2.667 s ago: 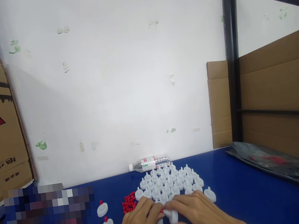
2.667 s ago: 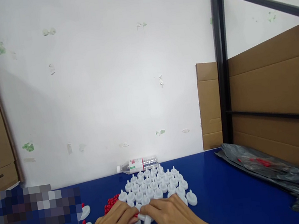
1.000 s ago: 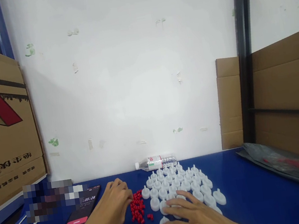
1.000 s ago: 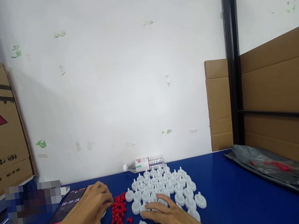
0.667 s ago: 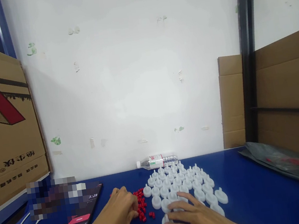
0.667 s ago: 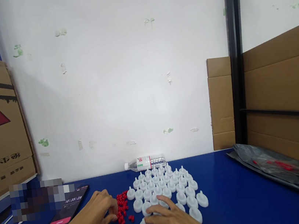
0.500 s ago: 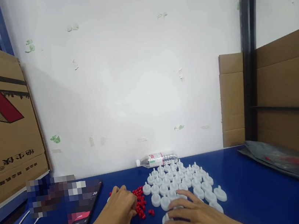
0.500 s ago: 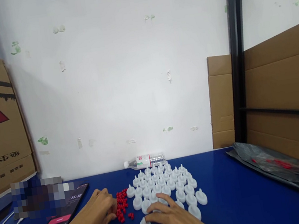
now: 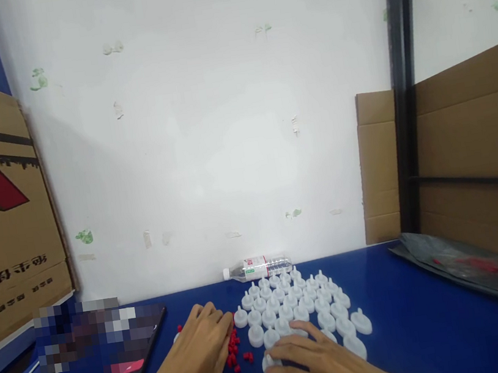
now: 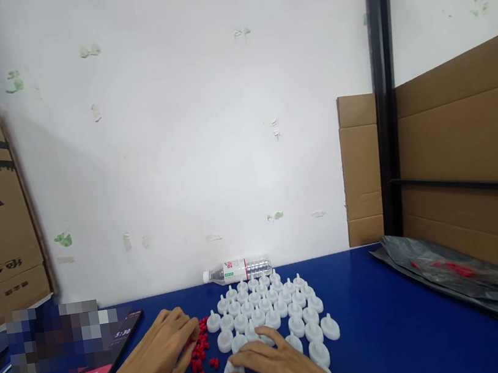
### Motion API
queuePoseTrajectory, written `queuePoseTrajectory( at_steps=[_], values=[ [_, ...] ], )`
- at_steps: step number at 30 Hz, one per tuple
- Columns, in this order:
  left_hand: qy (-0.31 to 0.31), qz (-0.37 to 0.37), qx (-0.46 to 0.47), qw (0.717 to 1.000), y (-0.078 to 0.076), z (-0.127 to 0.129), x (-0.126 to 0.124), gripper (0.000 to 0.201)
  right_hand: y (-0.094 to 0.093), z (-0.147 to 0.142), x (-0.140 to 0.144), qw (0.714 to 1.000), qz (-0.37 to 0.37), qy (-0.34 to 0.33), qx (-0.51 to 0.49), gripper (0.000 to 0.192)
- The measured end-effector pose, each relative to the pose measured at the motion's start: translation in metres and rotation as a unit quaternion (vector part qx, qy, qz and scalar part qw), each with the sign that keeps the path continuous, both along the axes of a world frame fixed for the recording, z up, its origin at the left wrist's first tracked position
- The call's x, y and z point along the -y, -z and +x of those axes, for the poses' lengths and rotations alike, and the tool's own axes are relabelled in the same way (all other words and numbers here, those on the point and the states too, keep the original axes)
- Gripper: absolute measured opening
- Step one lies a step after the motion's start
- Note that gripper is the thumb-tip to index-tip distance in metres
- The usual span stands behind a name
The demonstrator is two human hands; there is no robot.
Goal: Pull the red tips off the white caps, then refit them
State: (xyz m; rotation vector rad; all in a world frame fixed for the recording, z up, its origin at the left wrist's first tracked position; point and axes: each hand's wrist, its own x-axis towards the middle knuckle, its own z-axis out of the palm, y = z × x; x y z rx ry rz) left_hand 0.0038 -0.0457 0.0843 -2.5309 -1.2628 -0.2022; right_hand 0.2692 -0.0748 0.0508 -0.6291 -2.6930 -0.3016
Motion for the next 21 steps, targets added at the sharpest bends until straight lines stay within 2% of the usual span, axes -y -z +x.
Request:
queuePoseTrajectory(
  at_steps=[4, 7, 10, 14, 21],
  values=[
    [0.111, 0.085, 0.086, 0.986, 0.004, 0.006, -0.002, 0.036, -0.001, 0.004, 0.005, 0.994, -0.041, -0.003, -0.097, 0.037],
    [0.211, 0.16, 0.154, 0.952, 0.011, 0.016, 0.001, 0.036, 0.004, 0.006, 0.007, 0.988, -0.052, 0.001, -0.144, 0.034],
    [0.272, 0.196, 0.182, 0.924, 0.014, 0.028, 0.007, 0.027, 0.01, 0.004, 0.006, 0.986, -0.04, 0.008, -0.16, 0.024],
    [0.307, 0.22, 0.162, 0.911, 0.012, 0.038, 0.016, 0.03, 0.014, 0.002, 0.004, 0.982, -0.033, 0.022, -0.182, 0.011],
    [0.317, 0.195, 0.201, 0.906, 0.015, 0.039, 0.015, 0.034, 0.011, 0.003, 0.005, 0.966, -0.058, 0.014, -0.253, 0.014]
  ],
)
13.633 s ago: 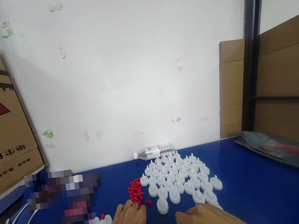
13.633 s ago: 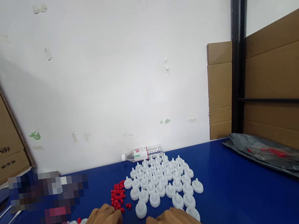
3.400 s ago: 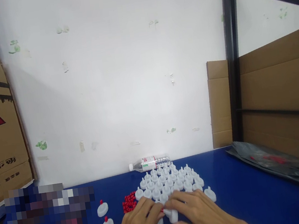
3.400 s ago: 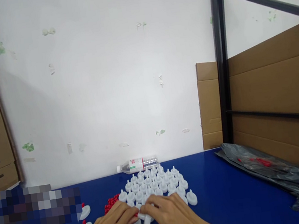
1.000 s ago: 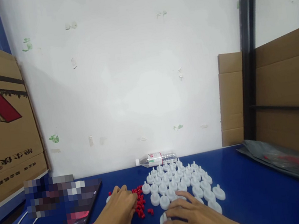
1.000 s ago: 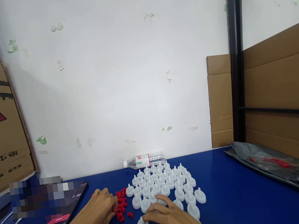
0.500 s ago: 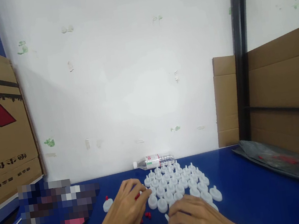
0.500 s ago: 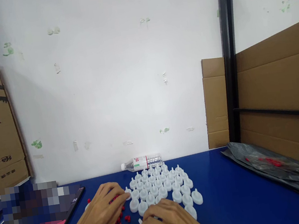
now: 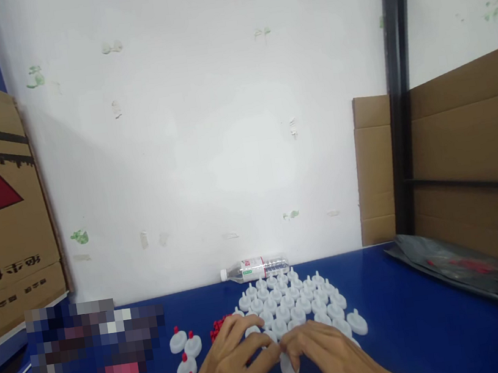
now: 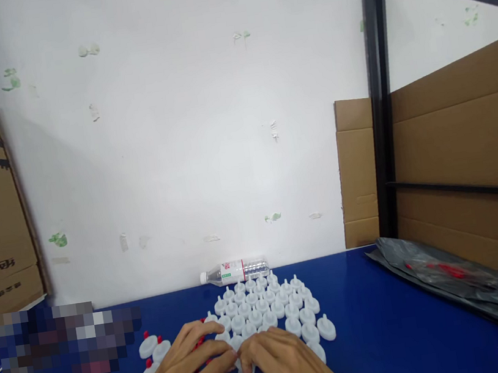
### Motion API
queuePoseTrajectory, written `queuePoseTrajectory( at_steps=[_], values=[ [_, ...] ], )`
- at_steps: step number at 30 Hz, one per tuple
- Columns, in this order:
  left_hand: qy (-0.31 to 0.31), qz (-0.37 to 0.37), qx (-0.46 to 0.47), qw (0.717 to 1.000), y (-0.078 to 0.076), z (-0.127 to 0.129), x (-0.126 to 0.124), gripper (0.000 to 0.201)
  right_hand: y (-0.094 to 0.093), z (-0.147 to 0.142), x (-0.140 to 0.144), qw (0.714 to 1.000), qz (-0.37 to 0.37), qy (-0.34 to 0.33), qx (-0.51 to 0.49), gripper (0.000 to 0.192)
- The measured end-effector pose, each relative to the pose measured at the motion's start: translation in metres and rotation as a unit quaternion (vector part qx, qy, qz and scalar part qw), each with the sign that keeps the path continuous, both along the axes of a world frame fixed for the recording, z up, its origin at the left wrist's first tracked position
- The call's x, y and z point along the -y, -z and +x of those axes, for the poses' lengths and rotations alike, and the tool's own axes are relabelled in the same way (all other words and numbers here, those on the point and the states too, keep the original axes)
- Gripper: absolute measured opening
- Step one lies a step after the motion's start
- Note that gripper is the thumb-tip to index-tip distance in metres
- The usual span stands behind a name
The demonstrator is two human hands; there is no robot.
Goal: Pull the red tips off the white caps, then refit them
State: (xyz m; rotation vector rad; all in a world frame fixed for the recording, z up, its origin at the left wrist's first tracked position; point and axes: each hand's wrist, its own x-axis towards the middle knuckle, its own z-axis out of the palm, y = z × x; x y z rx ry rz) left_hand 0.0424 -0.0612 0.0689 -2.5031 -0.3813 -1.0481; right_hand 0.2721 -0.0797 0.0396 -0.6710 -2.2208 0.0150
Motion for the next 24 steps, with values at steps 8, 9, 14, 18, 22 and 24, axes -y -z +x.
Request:
queuePoseTrajectory(
  at_steps=[8, 9, 14, 18, 22, 24],
  values=[
    [0.01, -0.025, 0.026, 0.999, -0.006, -0.002, 0.003, 0.027, -0.003, 0.001, -0.001, 0.998, 0.055, -0.02, 0.004, 0.007],
    [0.013, -0.03, 0.031, 0.999, -0.007, -0.002, 0.003, 0.026, -0.003, 0.001, -0.002, 0.998, 0.063, -0.026, 0.006, 0.009],
    [0.011, -0.016, 0.048, 0.999, -0.002, -0.002, 0.0, 0.02, -0.005, 0.001, -0.004, 0.997, 0.067, -0.044, 0.018, 0.016],
    [-0.004, -0.005, 0.039, 0.999, 0.003, 0.002, -0.003, 0.015, -0.006, 0.0, -0.003, 0.996, 0.08, -0.031, 0.017, 0.017],
    [-0.02, -0.043, 0.038, 0.998, 0.006, 0.008, -0.001, 0.021, -0.005, 0.001, -0.002, 0.997, 0.076, -0.021, 0.025, 0.021],
    [-0.032, -0.065, 0.035, 0.997, 0.009, 0.01, 0.0, 0.026, -0.004, 0.003, -0.003, 0.996, 0.077, -0.019, 0.031, 0.024]
  ],
)
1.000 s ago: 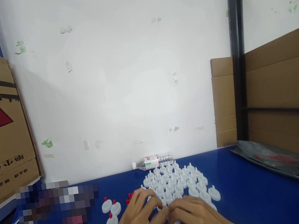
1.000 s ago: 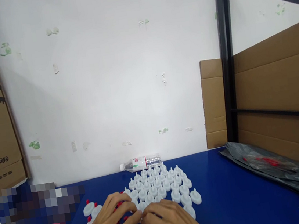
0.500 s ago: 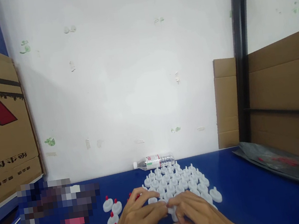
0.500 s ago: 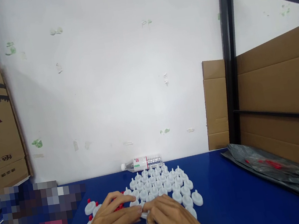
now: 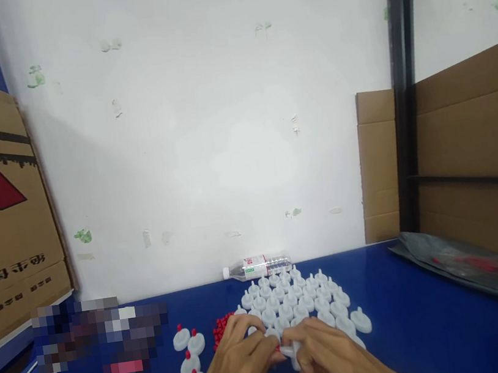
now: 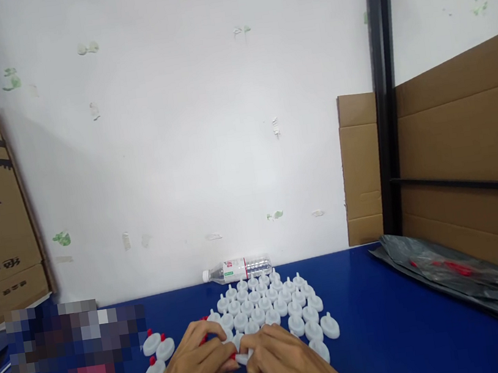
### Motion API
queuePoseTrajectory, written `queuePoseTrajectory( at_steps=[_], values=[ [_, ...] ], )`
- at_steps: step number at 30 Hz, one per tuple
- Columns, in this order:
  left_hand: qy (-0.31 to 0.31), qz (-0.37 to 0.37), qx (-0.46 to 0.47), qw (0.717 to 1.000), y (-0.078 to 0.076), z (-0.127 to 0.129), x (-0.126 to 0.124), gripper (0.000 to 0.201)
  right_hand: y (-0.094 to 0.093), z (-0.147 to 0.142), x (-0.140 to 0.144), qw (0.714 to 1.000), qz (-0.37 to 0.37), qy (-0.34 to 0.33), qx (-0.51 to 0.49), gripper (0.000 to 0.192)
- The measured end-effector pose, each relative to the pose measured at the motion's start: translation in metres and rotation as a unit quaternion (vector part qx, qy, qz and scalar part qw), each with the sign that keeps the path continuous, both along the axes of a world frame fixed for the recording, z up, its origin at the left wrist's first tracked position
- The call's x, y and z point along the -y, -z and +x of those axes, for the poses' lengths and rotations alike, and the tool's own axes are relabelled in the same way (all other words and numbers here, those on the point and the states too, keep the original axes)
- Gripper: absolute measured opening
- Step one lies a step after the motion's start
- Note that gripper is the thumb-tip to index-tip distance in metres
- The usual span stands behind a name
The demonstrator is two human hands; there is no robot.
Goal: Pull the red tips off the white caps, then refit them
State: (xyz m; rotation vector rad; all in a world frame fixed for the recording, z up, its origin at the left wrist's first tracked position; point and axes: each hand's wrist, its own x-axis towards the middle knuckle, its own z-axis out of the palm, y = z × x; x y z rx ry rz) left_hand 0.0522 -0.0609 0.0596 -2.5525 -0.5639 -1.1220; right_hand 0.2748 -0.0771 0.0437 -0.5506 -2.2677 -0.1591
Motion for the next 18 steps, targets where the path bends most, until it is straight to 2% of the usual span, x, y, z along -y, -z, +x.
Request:
queuePoseTrajectory(
  at_steps=[6, 11, 18],
  values=[
    [0.011, -0.063, -0.021, 0.998, 0.009, -0.001, -0.002, 0.039, 0.006, 0.004, -0.006, 0.998, 0.03, -0.01, 0.049, 0.022],
    [0.004, -0.087, -0.031, 0.996, 0.008, 0.0, 0.002, 0.049, 0.003, 0.003, -0.005, 0.997, 0.053, -0.017, 0.053, 0.02],
    [0.018, -0.215, -0.022, 0.976, 0.008, -0.001, 0.006, 0.051, -0.01, 0.0, 0.006, 0.997, 0.058, -0.019, 0.056, 0.025]
  ],
)
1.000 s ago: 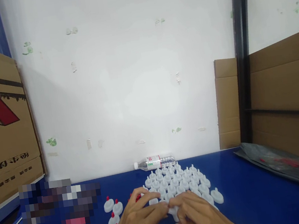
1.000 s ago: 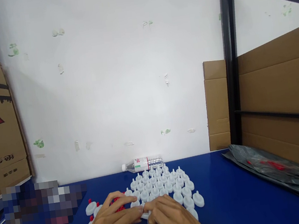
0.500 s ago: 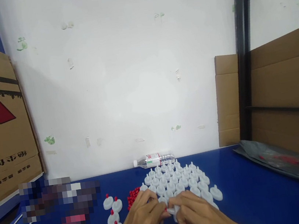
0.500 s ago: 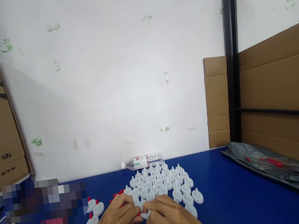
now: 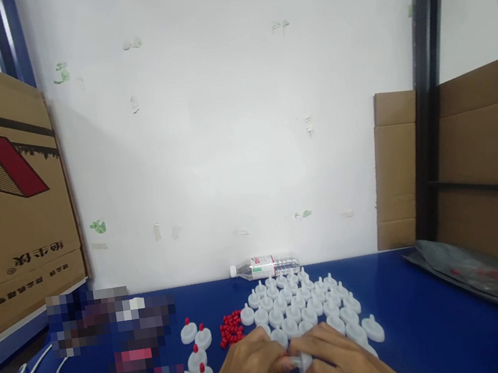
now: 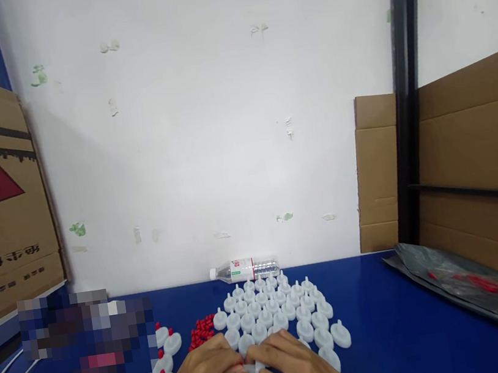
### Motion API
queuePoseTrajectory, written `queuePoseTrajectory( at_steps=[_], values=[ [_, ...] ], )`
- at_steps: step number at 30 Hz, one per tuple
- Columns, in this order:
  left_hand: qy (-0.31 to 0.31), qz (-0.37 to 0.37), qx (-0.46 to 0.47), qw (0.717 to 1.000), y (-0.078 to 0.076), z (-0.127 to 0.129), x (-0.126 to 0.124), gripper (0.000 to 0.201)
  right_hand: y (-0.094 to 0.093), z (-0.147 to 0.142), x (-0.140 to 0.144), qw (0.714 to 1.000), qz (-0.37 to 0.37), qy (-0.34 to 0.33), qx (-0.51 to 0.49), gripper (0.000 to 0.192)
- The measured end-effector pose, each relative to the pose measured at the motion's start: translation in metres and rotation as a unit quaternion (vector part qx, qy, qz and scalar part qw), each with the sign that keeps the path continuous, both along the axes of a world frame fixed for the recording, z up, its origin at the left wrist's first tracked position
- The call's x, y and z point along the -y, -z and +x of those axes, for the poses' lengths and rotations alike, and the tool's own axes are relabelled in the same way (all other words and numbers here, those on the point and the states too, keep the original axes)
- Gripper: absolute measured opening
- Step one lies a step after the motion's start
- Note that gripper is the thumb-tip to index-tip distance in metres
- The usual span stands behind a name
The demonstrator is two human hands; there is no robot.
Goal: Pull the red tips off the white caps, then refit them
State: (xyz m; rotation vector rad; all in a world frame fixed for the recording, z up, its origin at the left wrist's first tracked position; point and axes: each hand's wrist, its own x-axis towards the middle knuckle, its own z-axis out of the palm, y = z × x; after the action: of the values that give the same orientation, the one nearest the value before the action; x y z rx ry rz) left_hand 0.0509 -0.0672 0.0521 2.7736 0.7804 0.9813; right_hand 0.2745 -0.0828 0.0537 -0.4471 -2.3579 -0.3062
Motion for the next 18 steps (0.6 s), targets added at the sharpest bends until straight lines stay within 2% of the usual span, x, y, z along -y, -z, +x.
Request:
queuePoseTrajectory(
  at_steps=[3, 6, 8, 10, 12, 14, 16, 18],
  values=[
    [-0.024, -0.041, -0.004, 0.999, -0.004, -0.002, 0.004, 0.044, 0.0, 0.0, -0.003, 1.0, 0.008, -0.005, -0.015, 0.026],
    [-0.058, -0.073, 0.004, 0.996, -0.015, -0.003, 0.009, 0.033, -0.001, 0.0, -0.005, 1.0, -0.014, 0.009, -0.007, 0.019],
    [-0.088, -0.088, 0.012, 0.992, -0.025, -0.006, 0.01, 0.031, -0.005, 0.002, -0.003, 0.998, -0.035, 0.041, 0.018, 0.009],
    [-0.131, -0.096, 0.013, 0.987, -0.033, -0.014, 0.007, 0.031, -0.01, 0.002, -0.001, 0.993, -0.052, 0.088, 0.053, 0.014],
    [-0.182, -0.087, 0.004, 0.979, -0.039, -0.025, -0.003, 0.03, -0.016, 0.003, 0.001, 0.986, -0.069, 0.125, 0.089, 0.021],
    [-0.23, -0.044, -0.023, 0.972, -0.044, -0.04, -0.015, 0.028, -0.02, 0.002, 0.002, 0.978, -0.09, 0.144, 0.12, 0.02],
    [-0.274, 0.001, -0.08, 0.958, -0.046, -0.055, -0.027, 0.031, -0.023, 0.001, 0.002, 0.971, -0.109, 0.154, 0.149, 0.022],
    [-0.301, 0.013, -0.136, 0.944, -0.047, -0.067, -0.036, 0.033, -0.025, 0.0, 0.0, 0.963, -0.128, 0.164, 0.172, 0.026]
  ],
)
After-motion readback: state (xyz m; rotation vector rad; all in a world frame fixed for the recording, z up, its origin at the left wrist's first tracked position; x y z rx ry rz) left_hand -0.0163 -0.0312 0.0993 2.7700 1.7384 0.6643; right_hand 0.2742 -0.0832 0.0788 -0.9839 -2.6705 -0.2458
